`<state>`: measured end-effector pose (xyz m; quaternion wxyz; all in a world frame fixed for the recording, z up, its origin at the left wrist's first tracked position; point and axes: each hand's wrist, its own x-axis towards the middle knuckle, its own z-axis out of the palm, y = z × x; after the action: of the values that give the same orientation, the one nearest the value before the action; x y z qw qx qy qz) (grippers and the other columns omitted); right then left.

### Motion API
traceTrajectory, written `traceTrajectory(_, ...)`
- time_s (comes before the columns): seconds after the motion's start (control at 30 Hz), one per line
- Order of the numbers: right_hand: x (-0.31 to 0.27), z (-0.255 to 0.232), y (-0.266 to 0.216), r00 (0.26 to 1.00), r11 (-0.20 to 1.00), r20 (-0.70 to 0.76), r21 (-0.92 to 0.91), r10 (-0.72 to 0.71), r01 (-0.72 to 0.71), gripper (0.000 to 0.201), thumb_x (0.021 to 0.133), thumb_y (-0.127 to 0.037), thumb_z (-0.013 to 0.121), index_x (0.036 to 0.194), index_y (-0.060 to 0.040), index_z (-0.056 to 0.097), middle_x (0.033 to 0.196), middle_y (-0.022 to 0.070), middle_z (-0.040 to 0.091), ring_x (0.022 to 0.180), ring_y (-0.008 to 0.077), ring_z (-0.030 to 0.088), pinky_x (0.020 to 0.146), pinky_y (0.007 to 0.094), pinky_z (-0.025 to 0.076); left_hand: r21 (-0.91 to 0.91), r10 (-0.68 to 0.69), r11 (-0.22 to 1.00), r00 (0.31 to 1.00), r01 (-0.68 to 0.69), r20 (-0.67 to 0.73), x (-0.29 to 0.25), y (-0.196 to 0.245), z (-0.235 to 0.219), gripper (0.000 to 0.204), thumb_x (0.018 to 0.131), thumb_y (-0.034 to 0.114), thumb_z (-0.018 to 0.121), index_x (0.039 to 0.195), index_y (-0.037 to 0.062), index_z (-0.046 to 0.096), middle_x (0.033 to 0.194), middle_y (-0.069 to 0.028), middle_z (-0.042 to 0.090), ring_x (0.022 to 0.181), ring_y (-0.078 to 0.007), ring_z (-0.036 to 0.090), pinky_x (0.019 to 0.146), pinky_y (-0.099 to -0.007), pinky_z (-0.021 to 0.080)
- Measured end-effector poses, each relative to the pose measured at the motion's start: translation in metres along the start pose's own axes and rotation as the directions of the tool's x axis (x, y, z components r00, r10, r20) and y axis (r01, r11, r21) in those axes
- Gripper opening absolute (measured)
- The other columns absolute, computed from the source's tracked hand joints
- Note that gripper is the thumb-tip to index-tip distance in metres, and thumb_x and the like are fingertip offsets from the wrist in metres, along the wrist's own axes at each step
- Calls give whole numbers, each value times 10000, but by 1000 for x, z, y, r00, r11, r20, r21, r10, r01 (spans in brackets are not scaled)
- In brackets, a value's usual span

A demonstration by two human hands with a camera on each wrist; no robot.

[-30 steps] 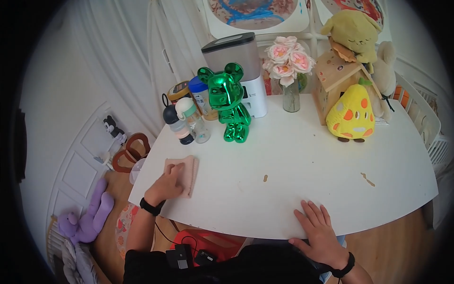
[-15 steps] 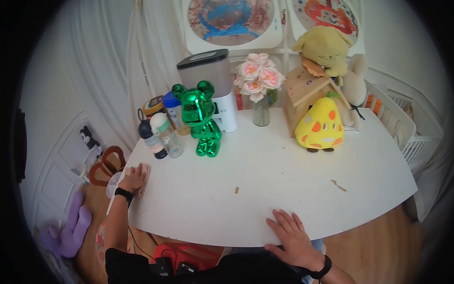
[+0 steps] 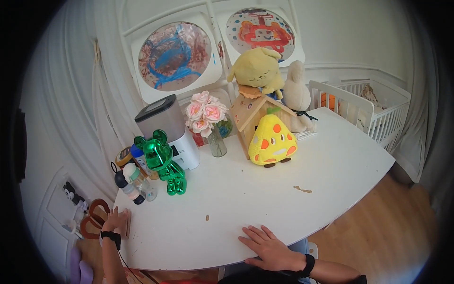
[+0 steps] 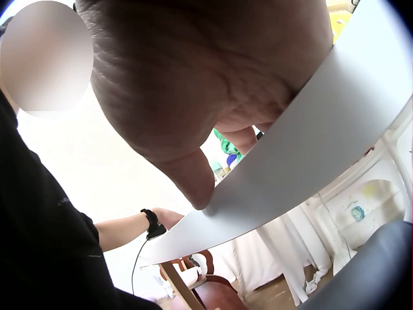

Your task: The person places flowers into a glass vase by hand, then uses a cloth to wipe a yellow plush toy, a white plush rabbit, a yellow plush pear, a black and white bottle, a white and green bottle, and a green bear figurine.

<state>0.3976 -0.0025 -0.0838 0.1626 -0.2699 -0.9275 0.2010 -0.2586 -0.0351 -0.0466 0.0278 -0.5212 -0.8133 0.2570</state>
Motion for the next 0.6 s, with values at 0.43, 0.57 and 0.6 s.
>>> traceTrajectory(0.43, 36, -95, 30, 997, 939, 64, 341, -53, 28, 575, 964, -254, 686, 1454, -50, 465, 1579, 235, 337, 1460, 375, 339, 1191, 440, 302, -544, 183, -807, 779, -230, -600, -78, 225, -155, 418, 1097, 327, 442, 732, 123, 445, 711, 12, 478, 737, -156, 556, 834, -332, 496)
traceTrajectory(0.57, 79, -190, 52, 933, 976, -348, 215, 94, -18, 504, 945, -158, 711, 1395, -51, 509, 1506, 163, 453, 1404, 305, 435, 1125, 414, 399, -420, 242, -907, 806, -9, -541, -69, 279, -160, 220, 1087, 270, 488, 1005, 96, 594, 702, 41, 435, 666, -105, 438, 765, -310, 462)
traceTrajectory(0.6, 89, -208, 60, 890, 963, -424, 263, 169, -58, 487, 946, -154, 707, 1382, -49, 516, 1482, 151, 476, 1392, 289, 449, 1111, 412, 414, -444, 223, -896, 869, 4, -441, -69, 286, -159, 211, 1083, 255, 503, 1116, 89, 630, 703, 47, 432, 661, -95, 429, 760, -305, 458)
